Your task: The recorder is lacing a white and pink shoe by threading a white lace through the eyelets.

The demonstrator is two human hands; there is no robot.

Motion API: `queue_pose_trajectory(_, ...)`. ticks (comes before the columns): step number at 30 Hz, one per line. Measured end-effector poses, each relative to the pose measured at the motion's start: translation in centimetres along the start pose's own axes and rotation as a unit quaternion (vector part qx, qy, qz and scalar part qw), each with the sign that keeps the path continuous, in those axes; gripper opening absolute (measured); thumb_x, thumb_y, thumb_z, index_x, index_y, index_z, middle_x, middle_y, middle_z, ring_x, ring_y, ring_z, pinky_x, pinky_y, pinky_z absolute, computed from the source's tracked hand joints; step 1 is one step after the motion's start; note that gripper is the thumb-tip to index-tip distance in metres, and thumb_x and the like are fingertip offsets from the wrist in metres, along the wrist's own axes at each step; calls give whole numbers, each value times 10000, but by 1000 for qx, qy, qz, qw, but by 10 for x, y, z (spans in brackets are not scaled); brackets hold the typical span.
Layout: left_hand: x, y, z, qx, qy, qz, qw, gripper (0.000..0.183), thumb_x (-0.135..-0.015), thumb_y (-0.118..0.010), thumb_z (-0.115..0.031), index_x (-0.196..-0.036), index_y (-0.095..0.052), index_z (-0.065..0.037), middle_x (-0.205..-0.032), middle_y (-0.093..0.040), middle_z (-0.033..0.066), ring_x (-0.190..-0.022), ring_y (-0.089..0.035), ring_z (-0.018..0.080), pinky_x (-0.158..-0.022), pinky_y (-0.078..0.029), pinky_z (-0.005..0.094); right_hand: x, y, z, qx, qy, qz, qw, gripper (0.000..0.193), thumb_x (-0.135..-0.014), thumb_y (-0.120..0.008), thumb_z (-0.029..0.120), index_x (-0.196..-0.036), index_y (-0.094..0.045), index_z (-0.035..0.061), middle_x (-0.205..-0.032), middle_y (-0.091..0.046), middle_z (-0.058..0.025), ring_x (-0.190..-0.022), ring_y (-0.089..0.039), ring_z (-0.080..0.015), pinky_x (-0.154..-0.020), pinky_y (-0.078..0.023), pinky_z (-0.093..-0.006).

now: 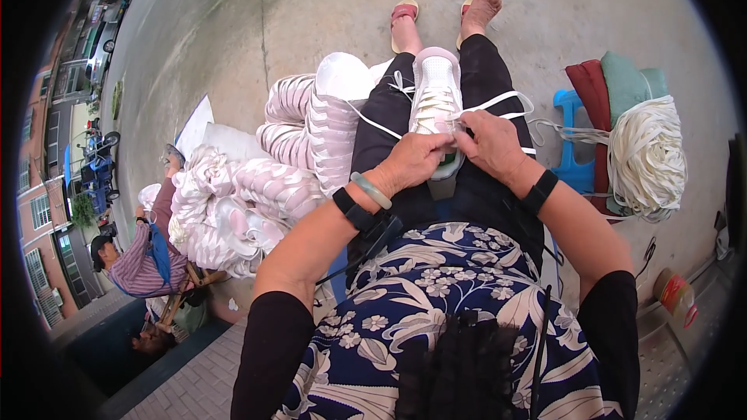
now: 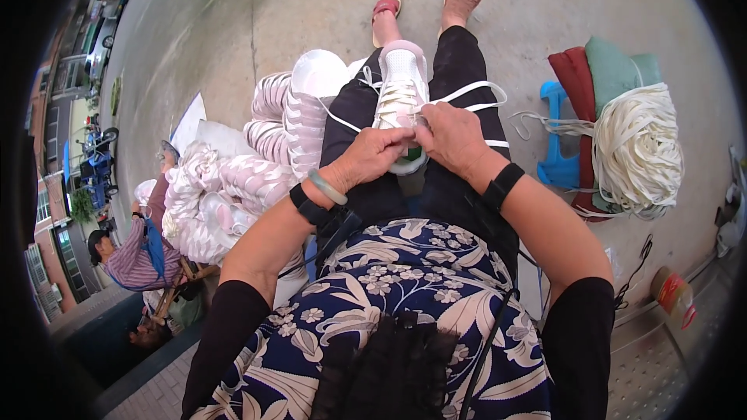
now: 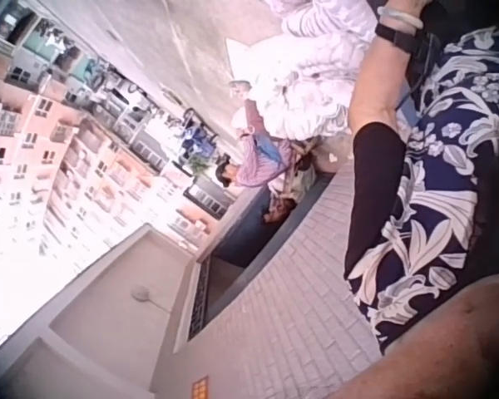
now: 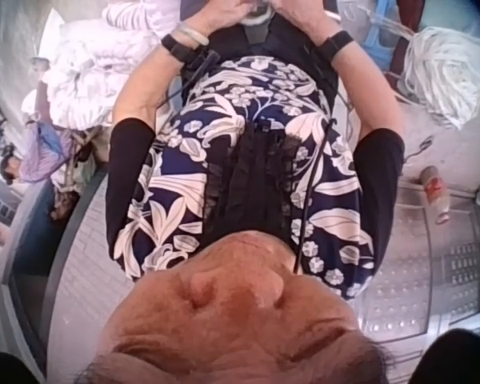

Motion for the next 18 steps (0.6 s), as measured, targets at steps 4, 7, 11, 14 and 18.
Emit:
queue_pose_trajectory(4,-2,4,-4,-23,-34,-35,999,189,-790,-520,-114,-943,-625,-76,-806,-623,172,-773,-602,352,-680,-481,388,-4,-2,6,33,-3,13,999,185,-730,-578,203,-786,-539,31,-769,-572,-155,-690,-593,-335,-618,-484,-412)
queue_pose_trajectory(7,-8,10,-9,-82,-53,-57,994,146,-774,-532,-96,-881,-616,-43,-749,-612,161,-706,-601,334,-631,-475,379,-6,-2,9,40,-6,25,999,185,-728,-583,200,-785,-537,31,-774,-571,-158,-692,-595,-335,-606,-484,-422)
queue_pose_trajectory(11,-11,21,-21,-130,-98,-136,977,98,-739,-543,-91,-785,-606,-32,-680,-587,181,-646,-603,341,-572,-461,403,-8,4,7,89,-79,54,991,227,-724,-614,254,-815,-571,51,-826,-589,-162,-714,-612,-329,-603,-496,-417)
queue_pose_trajectory(14,-15,26,-21,-132,-116,-184,967,105,-771,-544,-103,-779,-605,-18,-673,-582,181,-628,-596,342,-550,-451,396,-9,-13,-4,95,-127,92,983,307,-721,-610,329,-832,-596,42,-853,-590,-176,-752,-620,-331,-628,-498,-434)
queue_pose_trajectory(18,-20,22,-26,-180,-115,-178,961,114,-793,-554,-136,-804,-609,-37,-707,-577,176,-659,-588,346,-573,-455,407,-6,-20,-3,87,-117,87,985,242,-741,-589,272,-801,-606,38,-769,-605,-174,-700,-626,-326,-592,-506,-419)
Point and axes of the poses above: each hand's wrist, its own x-axis away from the middle knuckle, its own y-axis out of the back of the hand, z = x × y, the point moved 7 cm from there along -x, towards the middle knuckle
